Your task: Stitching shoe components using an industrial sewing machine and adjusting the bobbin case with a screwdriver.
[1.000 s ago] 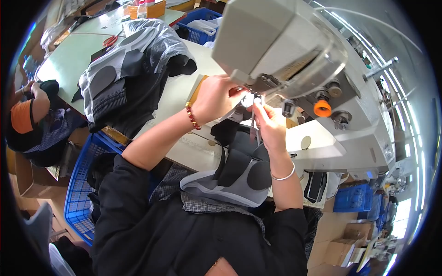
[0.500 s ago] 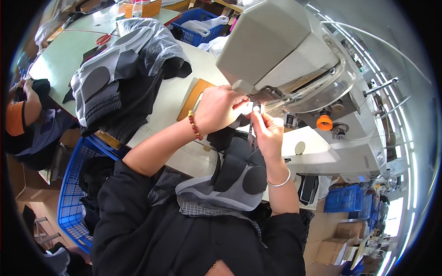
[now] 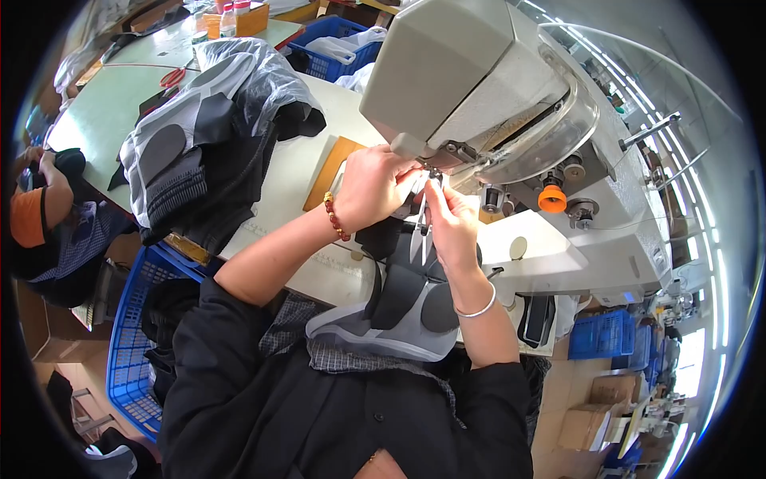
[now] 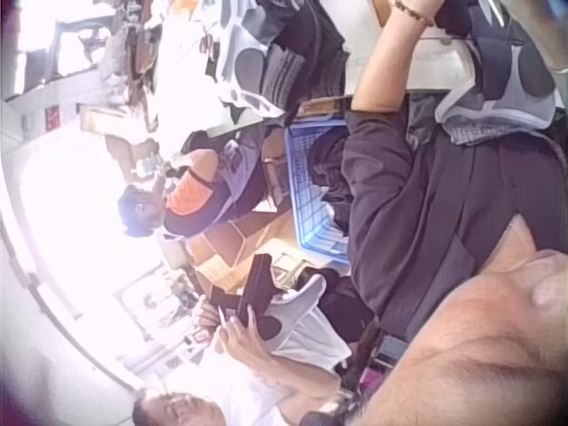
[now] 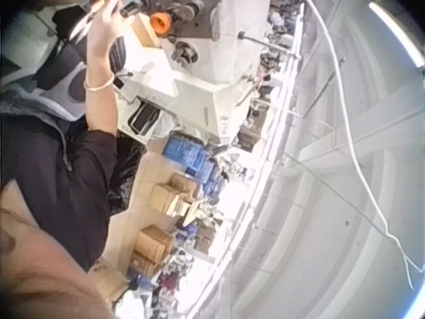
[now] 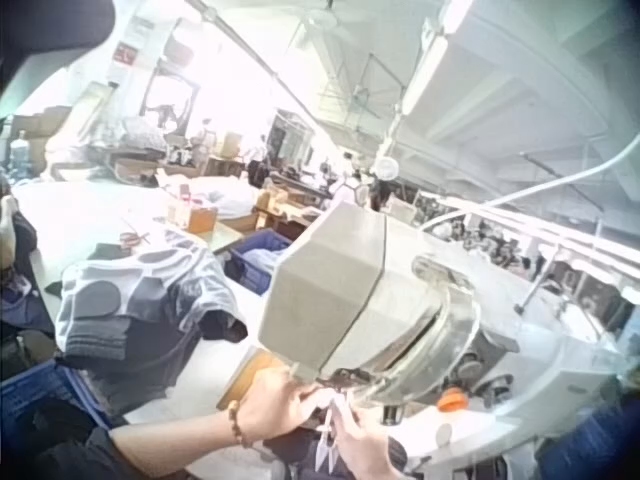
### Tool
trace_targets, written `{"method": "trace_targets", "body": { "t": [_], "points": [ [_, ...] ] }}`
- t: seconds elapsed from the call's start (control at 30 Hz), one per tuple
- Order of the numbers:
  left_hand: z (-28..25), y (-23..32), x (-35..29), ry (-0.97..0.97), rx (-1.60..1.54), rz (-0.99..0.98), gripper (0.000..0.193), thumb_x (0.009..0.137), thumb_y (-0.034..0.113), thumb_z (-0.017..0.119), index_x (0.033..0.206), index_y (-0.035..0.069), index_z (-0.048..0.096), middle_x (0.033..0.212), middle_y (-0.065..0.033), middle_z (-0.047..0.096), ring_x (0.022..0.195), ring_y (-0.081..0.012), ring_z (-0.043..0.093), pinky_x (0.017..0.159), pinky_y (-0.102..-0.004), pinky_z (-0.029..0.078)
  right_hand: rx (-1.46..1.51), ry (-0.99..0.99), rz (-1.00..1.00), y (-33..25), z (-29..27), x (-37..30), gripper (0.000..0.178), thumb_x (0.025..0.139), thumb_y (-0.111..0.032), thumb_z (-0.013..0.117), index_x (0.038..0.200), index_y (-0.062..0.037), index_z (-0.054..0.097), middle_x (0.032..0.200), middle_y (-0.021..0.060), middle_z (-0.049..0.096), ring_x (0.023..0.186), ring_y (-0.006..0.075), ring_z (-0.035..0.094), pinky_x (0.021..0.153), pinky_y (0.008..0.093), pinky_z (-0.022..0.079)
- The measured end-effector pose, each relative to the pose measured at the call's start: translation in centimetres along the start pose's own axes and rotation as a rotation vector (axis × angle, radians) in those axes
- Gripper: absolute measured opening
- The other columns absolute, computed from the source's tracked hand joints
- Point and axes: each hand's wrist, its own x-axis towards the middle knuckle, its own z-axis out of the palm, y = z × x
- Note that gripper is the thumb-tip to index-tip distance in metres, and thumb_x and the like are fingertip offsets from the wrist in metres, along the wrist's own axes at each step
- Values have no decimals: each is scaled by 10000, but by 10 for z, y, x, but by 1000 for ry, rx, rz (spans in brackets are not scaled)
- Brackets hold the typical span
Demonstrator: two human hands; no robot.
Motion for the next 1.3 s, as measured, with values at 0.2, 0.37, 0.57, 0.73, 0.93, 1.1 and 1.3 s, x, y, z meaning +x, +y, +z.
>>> {"method": "trace_targets", "body": {
  "t": [0.2,0.37,0.57,0.73,0.93,1.1,1.3],
  "points": [
    [-1,1,4,-29,14,44,73,731,139,700,748,69,706,670,-117,613,645,-308,616,583,-394,474,180,-114,-24,6,0,3,329,991,-305,568,781,-66,649,578,-72,434,534,13,354,496,193,262],
    [0,-2,1,-50,44,14,83,737,147,696,751,66,706,675,-120,615,651,-304,619,587,-399,476,214,-105,-5,-8,5,-3,332,988,-296,568,772,-59,654,605,-45,502,542,27,389,509,198,295],
    [-3,5,2,-47,59,0,100,784,171,694,815,82,727,738,-113,651,686,-302,638,608,-394,490,108,-92,-9,4,-1,6,334,979,-289,574,770,-51,682,589,-38,527,520,33,406,502,206,319],
    [-9,9,-5,13,100,73,65,785,119,733,804,63,706,640,-62,598,574,-222,576,527,-345,436,-137,-134,-168,12,-13,6,347,967,-294,586,746,-46,687,527,-51,479,470,31,379,469,212,312],
    [-9,11,-6,20,-144,-107,162,762,33,742,912,38,679,742,-59,605,596,-177,594,576,-286,482,318,-221,2,13,-23,-31,246,980,-196,584,859,-14,698,637,-47,544,519,12,431,462,176,304],
    [0,12,-5,72,-250,-104,158,786,-9,723,930,10,660,755,-62,591,623,-141,582,604,-272,486,453,-210,72,20,-38,-50,159,960,-155,605,996,-11,662,697,-9,576,537,43,494,477,183,390],
    [8,0,-14,102,-238,-143,138,793,4,721,903,-9,639,771,-58,602,645,-137,577,622,-262,486,1062,-332,203,54,-65,-63,151,979,-206,582,981,-56,559,834,31,595,691,135,596,610,266,486]
  ]
}}
